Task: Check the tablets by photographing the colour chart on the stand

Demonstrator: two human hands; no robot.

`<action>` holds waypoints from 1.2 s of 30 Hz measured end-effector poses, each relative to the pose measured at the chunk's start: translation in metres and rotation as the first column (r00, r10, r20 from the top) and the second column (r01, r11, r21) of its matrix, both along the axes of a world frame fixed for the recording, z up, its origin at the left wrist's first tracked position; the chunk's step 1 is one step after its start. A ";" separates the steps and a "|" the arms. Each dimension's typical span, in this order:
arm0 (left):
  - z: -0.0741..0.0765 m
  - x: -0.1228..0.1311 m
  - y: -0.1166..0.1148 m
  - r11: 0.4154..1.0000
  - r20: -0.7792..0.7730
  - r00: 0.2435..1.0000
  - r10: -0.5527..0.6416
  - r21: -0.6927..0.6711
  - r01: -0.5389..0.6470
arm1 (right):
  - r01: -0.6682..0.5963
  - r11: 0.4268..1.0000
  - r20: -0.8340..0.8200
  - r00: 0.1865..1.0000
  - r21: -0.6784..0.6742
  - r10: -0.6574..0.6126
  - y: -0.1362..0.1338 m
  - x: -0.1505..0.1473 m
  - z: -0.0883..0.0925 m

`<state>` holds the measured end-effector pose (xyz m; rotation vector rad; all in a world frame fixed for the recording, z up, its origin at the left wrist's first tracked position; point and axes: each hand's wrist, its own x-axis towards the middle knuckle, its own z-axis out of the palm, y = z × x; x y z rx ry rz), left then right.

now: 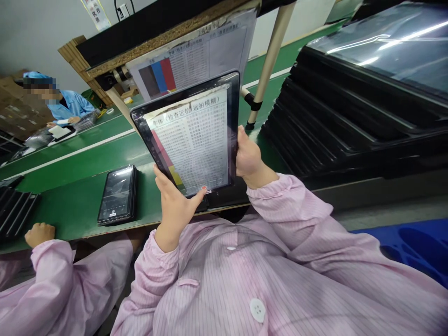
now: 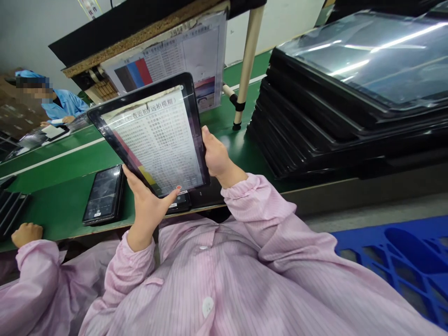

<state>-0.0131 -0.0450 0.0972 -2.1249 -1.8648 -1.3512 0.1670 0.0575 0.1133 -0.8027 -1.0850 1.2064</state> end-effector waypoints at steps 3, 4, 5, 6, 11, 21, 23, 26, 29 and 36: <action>0.000 0.001 0.000 1.000 0.004 1.000 0.005 0.000 -0.005 | 0.041 0.999 0.017 0.999 0.019 -0.041 -0.001 0.000 0.000; 0.000 0.001 -0.001 1.000 0.004 1.000 0.007 -0.001 -0.007 | 0.057 0.998 0.031 0.998 0.025 -0.057 -0.001 0.000 0.000; 0.000 0.001 -0.001 1.000 0.005 1.000 0.009 -0.002 -0.009 | 0.072 0.997 0.044 0.996 0.034 -0.073 -0.001 0.000 0.001; 0.000 0.001 -0.001 1.000 0.008 1.000 0.011 -0.004 -0.011 | 0.087 0.995 0.055 0.994 0.043 -0.089 -0.001 0.000 0.000; -0.002 0.000 -0.001 1.000 -0.007 1.000 -0.018 0.013 0.018 | 0.100 0.994 0.050 0.993 0.050 -0.103 -0.002 0.002 -0.002; -0.004 0.004 -0.003 0.999 0.007 1.000 0.030 -0.010 -0.030 | 0.004 1.000 -0.007 1.000 -0.005 -0.004 -0.006 0.001 0.001; -0.003 0.004 -0.005 0.999 -0.015 0.999 0.029 -0.014 -0.029 | -0.014 1.000 -0.036 0.999 0.002 0.015 -0.006 0.000 0.001; -0.002 0.005 -0.006 0.999 -0.033 0.999 0.033 -0.019 -0.034 | -0.018 1.000 -0.077 0.997 0.017 0.019 -0.004 0.000 -0.002; -0.003 0.006 -0.005 0.998 -0.023 0.998 0.052 -0.042 -0.053 | -0.008 1.000 -0.084 0.996 0.015 0.009 -0.002 0.001 -0.007; -0.006 0.005 -0.004 0.997 -0.023 0.998 0.066 -0.039 -0.067 | -0.052 0.999 -0.070 0.996 0.010 0.053 -0.002 0.002 -0.009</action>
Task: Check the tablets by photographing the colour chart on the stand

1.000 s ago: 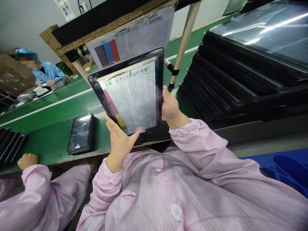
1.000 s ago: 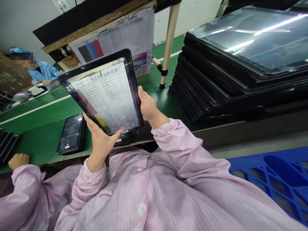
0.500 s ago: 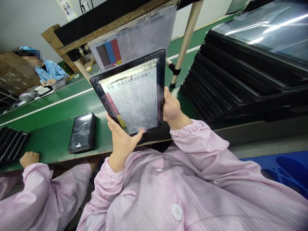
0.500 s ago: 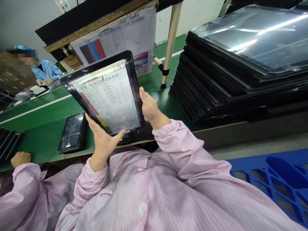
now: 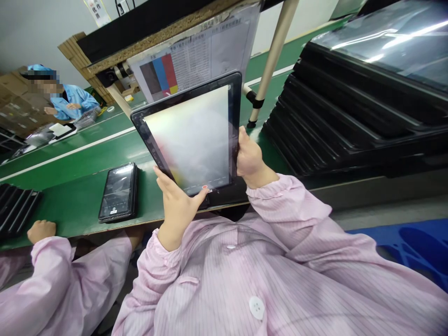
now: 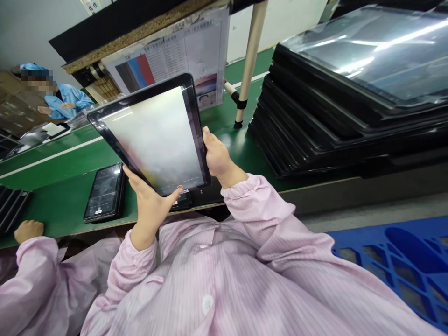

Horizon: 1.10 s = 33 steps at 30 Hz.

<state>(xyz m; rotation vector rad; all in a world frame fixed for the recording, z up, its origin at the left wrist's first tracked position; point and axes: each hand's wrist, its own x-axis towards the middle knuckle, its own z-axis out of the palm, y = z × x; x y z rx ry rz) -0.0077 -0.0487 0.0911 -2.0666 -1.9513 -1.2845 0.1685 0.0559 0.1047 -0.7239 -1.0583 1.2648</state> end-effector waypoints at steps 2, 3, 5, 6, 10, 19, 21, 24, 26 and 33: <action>0.000 0.000 0.000 1.000 -0.001 1.000 -0.001 -0.008 0.001 | -0.013 1.000 0.004 1.000 -0.003 0.013 -0.002 0.000 0.003; -0.001 -0.001 0.000 1.000 -0.003 1.000 -0.002 -0.010 0.002 | -0.014 1.000 0.015 1.000 -0.002 0.014 -0.002 -0.001 0.004; -0.001 -0.001 0.000 1.000 -0.013 1.000 -0.001 -0.008 0.001 | -0.004 1.000 0.045 0.999 -0.002 0.004 -0.003 -0.001 0.006; -0.002 -0.001 0.001 1.000 -0.019 1.000 -0.001 -0.004 0.001 | 0.006 1.000 0.050 0.999 -0.002 -0.006 -0.003 -0.001 0.007; -0.003 -0.001 0.002 1.000 -0.024 1.000 0.021 -0.003 -0.021 | 0.015 1.000 0.021 1.000 0.006 -0.015 -0.002 -0.001 0.005; -0.006 -0.003 0.002 1.000 0.011 1.000 0.023 0.018 -0.023 | 0.096 0.995 0.161 0.982 0.035 -0.101 0.002 0.001 -0.002; -0.007 -0.009 0.001 0.997 0.055 0.998 -0.024 0.070 0.020 | 0.102 0.994 0.215 0.971 0.026 -0.105 0.000 0.001 0.000; -0.006 -0.018 0.001 0.966 0.284 0.941 -0.184 0.227 0.120 | 0.036 0.999 0.251 0.967 -0.001 -0.035 -0.009 0.000 0.006; -0.002 -0.023 0.002 0.945 0.545 0.794 -0.270 0.306 0.111 | -0.049 0.998 0.191 0.981 0.026 0.043 -0.018 -0.001 0.012; 0.002 -0.025 0.013 0.935 0.951 0.125 -0.283 0.244 0.259 | -0.137 0.871 0.204 0.978 0.472 0.043 -0.043 0.007 0.034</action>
